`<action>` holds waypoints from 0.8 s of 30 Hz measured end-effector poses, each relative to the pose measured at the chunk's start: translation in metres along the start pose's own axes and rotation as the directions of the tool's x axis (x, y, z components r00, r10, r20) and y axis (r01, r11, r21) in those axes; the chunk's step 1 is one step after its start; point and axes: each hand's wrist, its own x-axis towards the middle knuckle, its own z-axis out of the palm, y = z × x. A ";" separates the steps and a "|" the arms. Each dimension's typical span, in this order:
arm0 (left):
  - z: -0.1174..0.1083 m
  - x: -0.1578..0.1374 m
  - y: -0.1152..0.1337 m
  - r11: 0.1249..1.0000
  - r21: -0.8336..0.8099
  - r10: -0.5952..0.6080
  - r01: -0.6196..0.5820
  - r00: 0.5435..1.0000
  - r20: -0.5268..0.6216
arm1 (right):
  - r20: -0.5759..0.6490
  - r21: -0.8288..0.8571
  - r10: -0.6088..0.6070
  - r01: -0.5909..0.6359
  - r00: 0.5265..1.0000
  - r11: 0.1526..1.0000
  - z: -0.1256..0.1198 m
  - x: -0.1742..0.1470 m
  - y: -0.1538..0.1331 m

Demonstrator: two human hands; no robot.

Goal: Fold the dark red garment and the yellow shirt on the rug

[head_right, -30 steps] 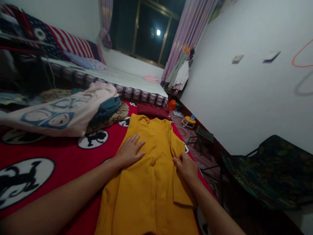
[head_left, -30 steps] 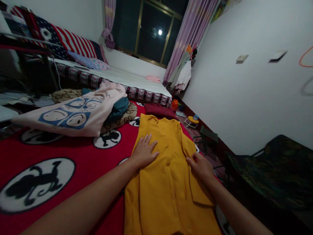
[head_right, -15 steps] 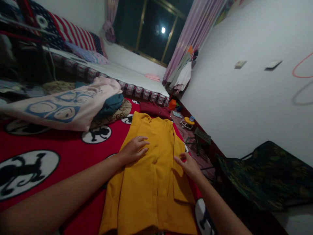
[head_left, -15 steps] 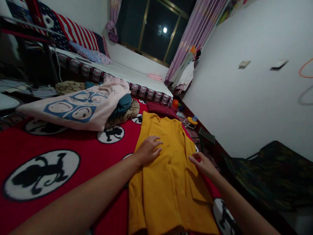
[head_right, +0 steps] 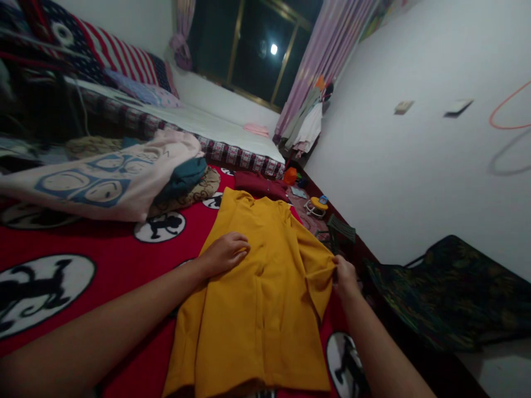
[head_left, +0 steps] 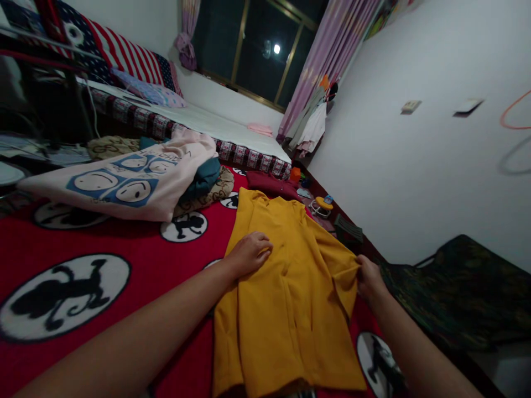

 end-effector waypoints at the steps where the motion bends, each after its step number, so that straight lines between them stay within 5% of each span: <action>1: 0.000 0.001 0.000 1.000 0.011 -0.002 0.002 1.000 0.012 | -0.030 0.046 0.032 -0.031 0.999 0.998 -0.006 0.007 -0.003; 5: 0.001 0.003 0.002 0.999 0.052 -0.003 0.001 0.999 0.040 | -0.089 0.186 0.142 -0.123 0.986 0.975 -0.016 0.029 -0.038; 8: -0.001 0.002 0.006 0.998 0.046 0.044 -0.045 0.999 0.021 | -0.070 0.317 0.152 -0.122 0.986 0.940 0.008 0.034 -0.087; 12: -0.008 -0.005 0.015 0.979 -0.009 0.203 -0.203 0.978 0.042 | 0.096 0.497 -0.099 0.039 0.990 0.867 0.070 -0.005 -0.157; 13: -0.010 -0.007 0.017 0.971 -0.032 0.239 -0.238 0.969 0.057 | 0.229 0.500 -0.297 0.150 0.927 0.853 0.083 -0.025 -0.168; 15: -0.014 -0.010 0.021 0.960 -0.064 0.279 -0.274 0.958 0.073 | 0.435 0.489 -0.626 0.414 0.647 0.768 0.098 -0.070 -0.178; 17: -0.016 -0.012 0.023 0.959 -0.064 0.279 -0.275 0.958 0.065 | 0.570 0.401 -0.711 0.616 0.412 0.678 0.095 -0.111 -0.166; 18: -0.016 -0.013 0.024 0.961 -0.056 0.275 -0.272 0.959 0.063 | 0.615 0.343 -0.703 0.681 0.358 0.647 0.089 -0.126 -0.153; 20: -0.015 -0.013 0.023 0.963 -0.032 0.268 -0.267 0.961 0.067 | 0.654 0.196 -0.645 0.734 0.396 0.650 0.069 -0.143 -0.113; 24: -0.009 -0.011 0.015 0.979 0.048 0.198 -0.199 0.980 0.024 | 0.555 -0.207 -0.454 0.644 0.697 0.736 0.022 -0.132 -0.023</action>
